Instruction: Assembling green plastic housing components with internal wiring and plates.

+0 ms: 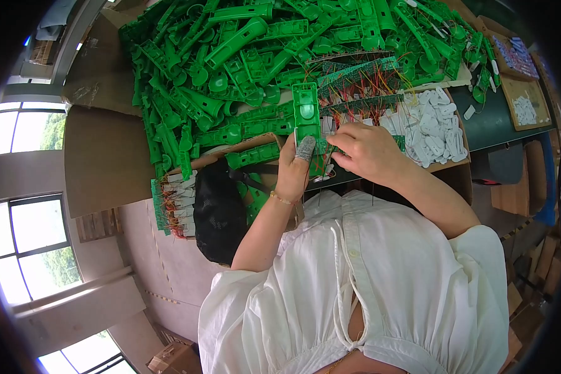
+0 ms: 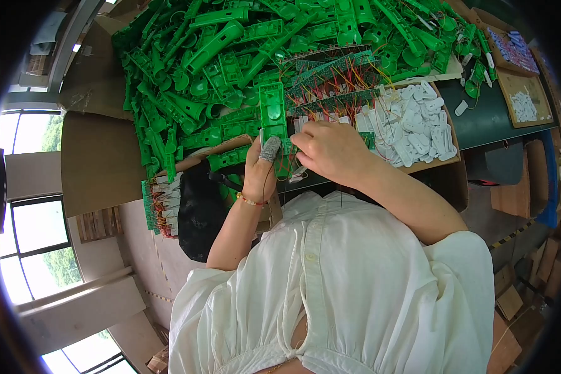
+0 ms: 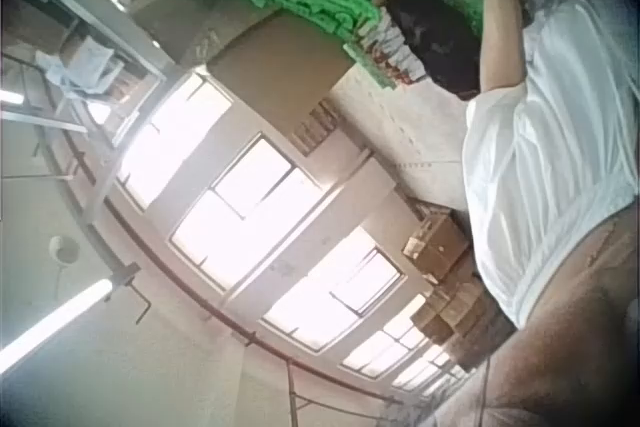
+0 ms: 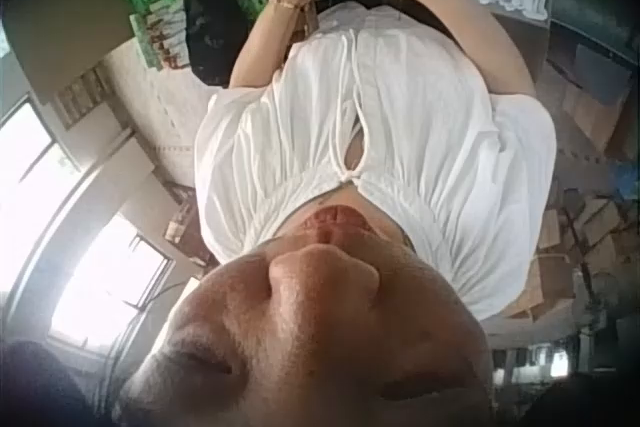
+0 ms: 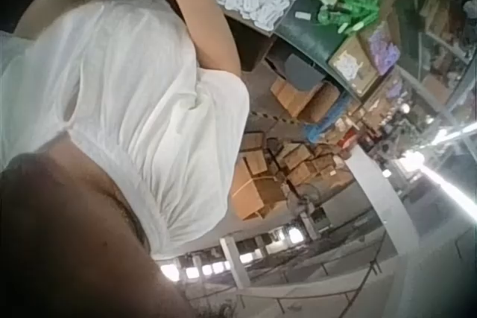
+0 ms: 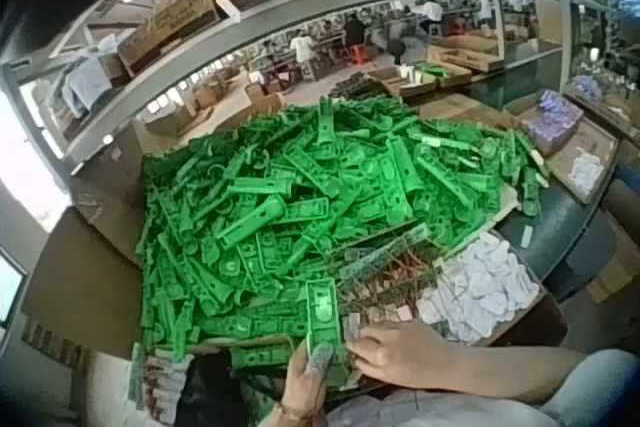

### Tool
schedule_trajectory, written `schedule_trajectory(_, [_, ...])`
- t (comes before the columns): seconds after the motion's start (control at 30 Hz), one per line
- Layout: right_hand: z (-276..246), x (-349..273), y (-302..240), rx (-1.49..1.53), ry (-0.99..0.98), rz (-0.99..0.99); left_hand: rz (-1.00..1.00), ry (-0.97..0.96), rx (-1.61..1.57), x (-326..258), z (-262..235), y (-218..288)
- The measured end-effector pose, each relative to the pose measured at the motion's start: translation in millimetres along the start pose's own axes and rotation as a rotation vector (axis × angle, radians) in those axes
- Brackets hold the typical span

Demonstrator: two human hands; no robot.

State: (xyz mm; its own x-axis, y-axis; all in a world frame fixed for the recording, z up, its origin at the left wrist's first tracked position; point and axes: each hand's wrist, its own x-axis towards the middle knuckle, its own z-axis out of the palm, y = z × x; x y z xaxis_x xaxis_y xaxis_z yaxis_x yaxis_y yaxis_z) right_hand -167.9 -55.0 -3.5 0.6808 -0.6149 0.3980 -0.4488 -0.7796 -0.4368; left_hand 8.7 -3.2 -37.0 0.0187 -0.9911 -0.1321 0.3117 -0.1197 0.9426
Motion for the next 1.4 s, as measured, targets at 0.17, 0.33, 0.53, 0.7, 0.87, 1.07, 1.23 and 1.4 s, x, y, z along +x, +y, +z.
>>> schedule_trajectory(0.17, [-8.5,-0.9,-6.3,0.076,-0.033,0.024,0.046,-0.027,0.031,-5.8,1.7,7.6])
schedule_trajectory(0.33, [-0.3,-1.3,-13.3,0.054,0.111,0.003,0.209,0.004,0.193,0.3,-3.1,7.4])
schedule_trajectory(0.53, [4.6,0.7,-3.1,-0.11,-0.039,0.055,0.19,0.12,0.215,8.4,0.7,-8.7])
schedule_trajectory(0.7, [8.5,1.0,-2.6,-0.219,-0.001,0.01,0.348,0.181,0.4,14.4,2.1,-13.7])
schedule_trajectory(0.87, [-3.9,-4.7,-10.1,-0.306,0.018,0.046,0.203,0.276,0.21,20.3,-23.3,3.6])
schedule_trajectory(1.07, [-63.1,-9.3,53.3,-0.507,0.01,0.394,0.071,-0.048,0.041,4.5,9.6,20.3])
schedule_trajectory(1.23, [-49.6,-2.9,35.7,0.197,0.156,0.197,0.035,-0.217,-0.162,-1.0,18.8,23.8])
schedule_trajectory(1.4, [-17.5,-4.2,-3.6,1.164,0.029,0.416,0.42,-0.216,0.23,-0.7,43.3,22.2])
